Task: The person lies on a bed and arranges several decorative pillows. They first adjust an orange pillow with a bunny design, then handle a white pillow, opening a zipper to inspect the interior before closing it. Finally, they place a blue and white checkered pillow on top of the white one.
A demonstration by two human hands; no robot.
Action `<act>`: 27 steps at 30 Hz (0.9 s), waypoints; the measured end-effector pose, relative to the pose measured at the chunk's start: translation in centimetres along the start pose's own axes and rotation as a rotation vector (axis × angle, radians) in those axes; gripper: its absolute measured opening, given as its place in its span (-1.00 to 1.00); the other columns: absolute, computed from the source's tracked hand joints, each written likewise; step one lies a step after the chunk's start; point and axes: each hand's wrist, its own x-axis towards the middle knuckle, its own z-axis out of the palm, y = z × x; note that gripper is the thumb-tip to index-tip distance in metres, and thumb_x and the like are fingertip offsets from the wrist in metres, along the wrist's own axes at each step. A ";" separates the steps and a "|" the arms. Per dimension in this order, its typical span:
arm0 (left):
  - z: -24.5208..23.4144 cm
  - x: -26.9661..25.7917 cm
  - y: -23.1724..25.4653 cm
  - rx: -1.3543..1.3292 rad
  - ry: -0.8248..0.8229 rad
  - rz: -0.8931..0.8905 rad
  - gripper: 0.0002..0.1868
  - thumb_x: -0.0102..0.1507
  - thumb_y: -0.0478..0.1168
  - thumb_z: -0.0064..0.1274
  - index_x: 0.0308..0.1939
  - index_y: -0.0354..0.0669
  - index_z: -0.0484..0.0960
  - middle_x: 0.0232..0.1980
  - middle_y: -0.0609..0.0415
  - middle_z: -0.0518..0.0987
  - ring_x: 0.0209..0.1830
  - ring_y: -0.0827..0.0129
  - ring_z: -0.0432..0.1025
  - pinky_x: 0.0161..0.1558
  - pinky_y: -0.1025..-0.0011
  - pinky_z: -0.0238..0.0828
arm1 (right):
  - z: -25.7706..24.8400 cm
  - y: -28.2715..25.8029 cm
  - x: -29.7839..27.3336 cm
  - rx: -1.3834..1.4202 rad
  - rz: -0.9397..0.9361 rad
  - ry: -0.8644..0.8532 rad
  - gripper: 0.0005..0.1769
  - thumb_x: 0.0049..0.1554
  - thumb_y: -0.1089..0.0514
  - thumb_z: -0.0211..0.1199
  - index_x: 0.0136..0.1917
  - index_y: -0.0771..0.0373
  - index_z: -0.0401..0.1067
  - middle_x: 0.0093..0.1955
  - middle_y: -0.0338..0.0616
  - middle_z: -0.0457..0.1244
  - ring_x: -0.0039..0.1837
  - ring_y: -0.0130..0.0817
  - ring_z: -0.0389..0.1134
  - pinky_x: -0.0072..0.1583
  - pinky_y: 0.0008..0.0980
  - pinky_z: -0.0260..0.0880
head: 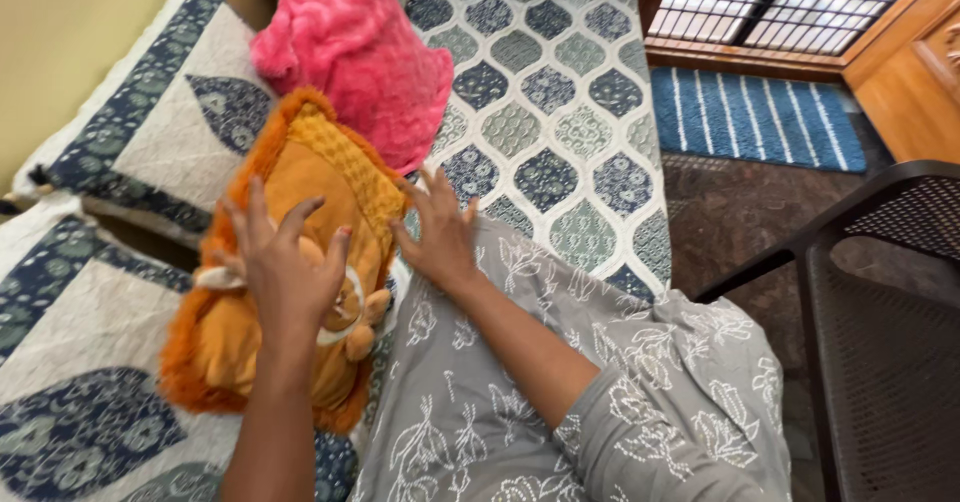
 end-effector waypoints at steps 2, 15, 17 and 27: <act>2.1 2.3 -0.4 -0.037 -0.034 0.018 -0.50 0.21 0.09 0.24 0.20 0.12 0.68 0.70 -0.18 0.00 0.70 -0.32 -0.30 0.48 -0.56 -0.43 | -2.0 1.2 0.7 -0.034 0.084 -0.017 -0.25 0.13 -0.26 0.23 0.52 -0.04 0.21 0.64 0.07 -0.06 0.67 0.10 -0.16 0.40 0.66 -0.33; 13.4 8.6 -7.0 0.615 -0.117 -0.207 0.08 0.06 0.36 0.17 0.61 0.15 0.21 0.58 -0.30 0.14 0.49 -0.22 0.05 0.36 -0.52 -0.37 | -4.0 1.4 -0.5 -0.273 0.185 -0.464 -0.32 0.07 -0.40 0.19 0.32 -0.04 0.46 0.45 -0.10 0.16 0.56 -0.09 0.00 0.43 0.26 -0.06; 13.4 8.5 -6.7 0.597 -0.163 -0.246 0.07 0.09 0.36 0.18 0.62 0.15 0.23 0.51 -0.31 0.22 0.43 -0.20 0.15 0.36 -0.49 -0.27 | -4.3 1.0 -0.4 -0.277 0.185 -0.481 -0.32 0.06 -0.40 0.20 0.32 -0.04 0.47 0.42 -0.10 0.17 0.53 -0.11 0.03 0.42 0.25 -0.04; 7.1 14.5 -11.9 0.520 0.297 -0.127 -0.28 0.24 0.11 0.18 0.37 -0.18 0.41 0.60 -0.38 0.14 0.60 -0.39 -0.07 0.39 -0.56 -0.26 | -4.9 0.7 -0.6 -0.134 0.179 -0.443 -0.38 0.03 -0.35 0.26 0.19 0.05 0.55 0.39 -0.05 0.21 0.52 -0.13 0.04 0.47 0.21 -0.20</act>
